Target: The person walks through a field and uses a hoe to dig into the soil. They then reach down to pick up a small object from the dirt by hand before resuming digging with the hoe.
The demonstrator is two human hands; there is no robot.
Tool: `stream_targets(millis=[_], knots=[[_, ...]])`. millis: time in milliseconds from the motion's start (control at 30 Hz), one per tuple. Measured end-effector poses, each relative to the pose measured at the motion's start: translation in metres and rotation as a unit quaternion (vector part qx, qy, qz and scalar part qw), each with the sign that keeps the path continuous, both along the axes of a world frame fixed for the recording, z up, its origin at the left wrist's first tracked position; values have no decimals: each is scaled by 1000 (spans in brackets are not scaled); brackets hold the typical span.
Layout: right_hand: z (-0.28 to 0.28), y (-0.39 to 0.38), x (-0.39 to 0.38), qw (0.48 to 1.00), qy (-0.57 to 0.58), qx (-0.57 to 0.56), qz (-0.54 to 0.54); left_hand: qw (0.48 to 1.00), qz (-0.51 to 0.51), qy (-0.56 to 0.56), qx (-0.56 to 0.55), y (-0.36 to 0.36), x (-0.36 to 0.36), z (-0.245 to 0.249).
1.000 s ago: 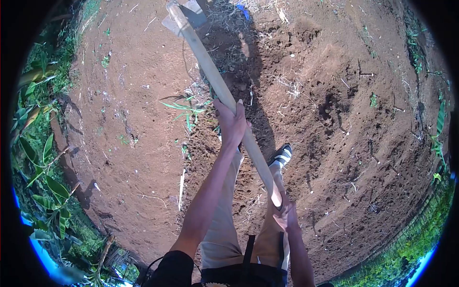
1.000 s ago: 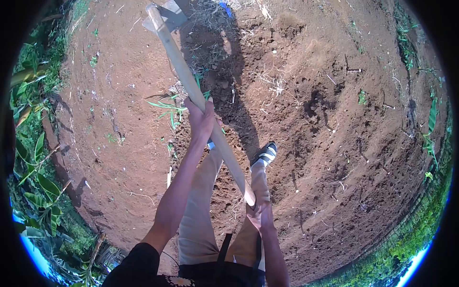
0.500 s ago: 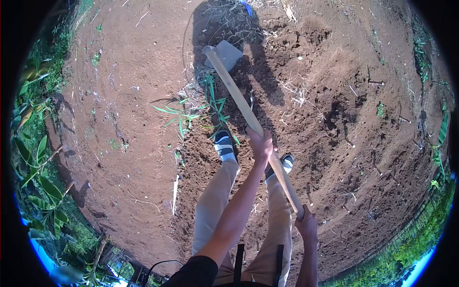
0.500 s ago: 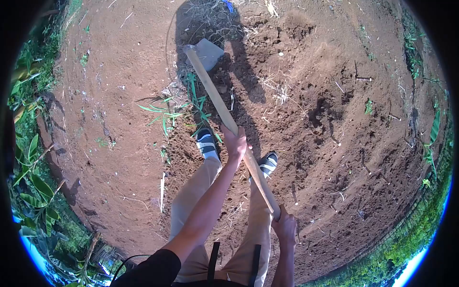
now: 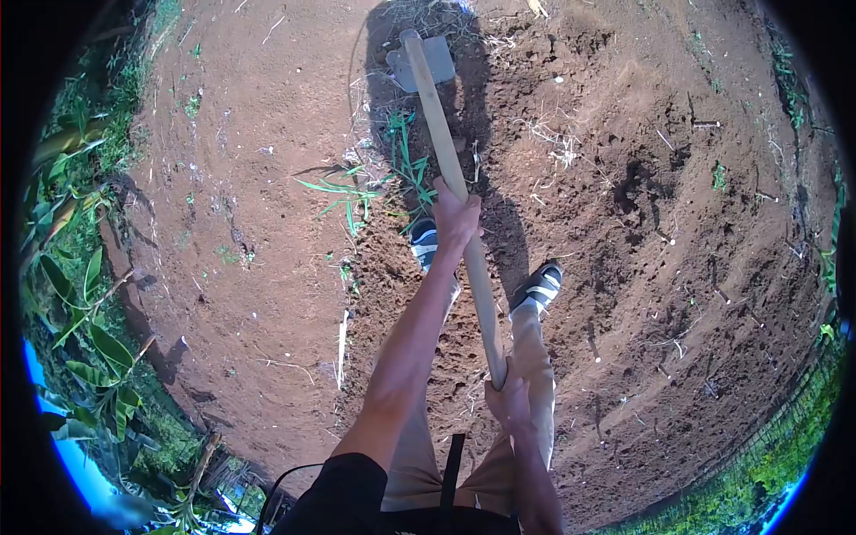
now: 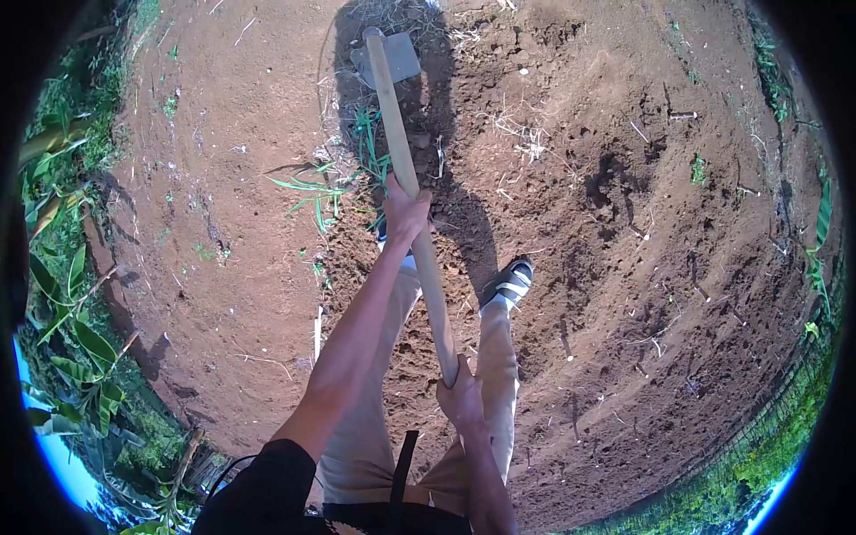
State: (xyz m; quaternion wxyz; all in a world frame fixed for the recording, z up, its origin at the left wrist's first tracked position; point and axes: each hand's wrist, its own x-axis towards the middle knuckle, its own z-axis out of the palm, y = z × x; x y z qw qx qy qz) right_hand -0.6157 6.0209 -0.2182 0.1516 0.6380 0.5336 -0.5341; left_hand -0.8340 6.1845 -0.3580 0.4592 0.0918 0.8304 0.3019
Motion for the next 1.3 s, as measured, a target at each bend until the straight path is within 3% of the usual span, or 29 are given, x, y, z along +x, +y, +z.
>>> stream_targets(millis=[133, 167, 267, 300, 333, 433, 533, 600, 633, 667, 700, 733, 833, 900, 967, 1067, 1200, 1300], knots=[[11, -2, 44, 991, 39, 104, 73, 998, 57, -3, 39, -3, 19, 70], [-7, -14, 69, 997, -2, 45, 69, 994, 77, -2, 81, 1, 22, 86], [9, 8, 79, 988, 43, 127, 72, 979, 106, 5, 171, 25, 28, 142], [7, 10, 89, 992, 45, 102, 59, 971, 114, 13, 212, 33, 29, 158], [10, 12, 97, 976, 97, 186, 52, 969, 115, 16, 216, 41, 31, 173], [24, 40, 100, 983, 127, 126, 33, 954, 128, -5, 270, 51, 47, 199], [2, 25, 126, 996, 40, 73, 33, 956, 154, -55, 244, 34, 72, 153], [-26, 20, 137, 999, -6, 33, 32, 972, 149, -40, 180, 9, 94, 60], [-41, 25, 136, 997, -18, 26, 77, 972, 168, -62, 152, -12, 108, -21], [-55, 28, 136, 992, -28, 18, 123, 971, 188, -81, 125, -16, 111, -62], [-67, 30, 155, 968, -151, 3, 202, 938, 261, -133, 187, -32, 128, -90], [-75, 36, 174, 964, -158, 63, 205, 898, 320, -182, 239, -49, 135, -95], [-59, 64, 178, 948, -150, 80, 268, 884, 379, -227, 150, -65, 140, -110], [-49, 74, 180, 944, -155, 98, 273, 890, 377, -222, 127, -42, 132, -98], [-41, 68, 187, 950, -139, 105, 259, 947, 293, -72, 109, -26, 135, -77], [-41, 58, 205, 955, -130, 142, 228, 927, 321, -109, 158, -14, 124, 1], [-36, 68, 194, 966, -93, 150, 189, 938, 289, -91, 166, 15, 110, 94], [-54, 69, 180, 979, -2, 141, 150, 931, 286, -65, 217, 29, 95, 126]])
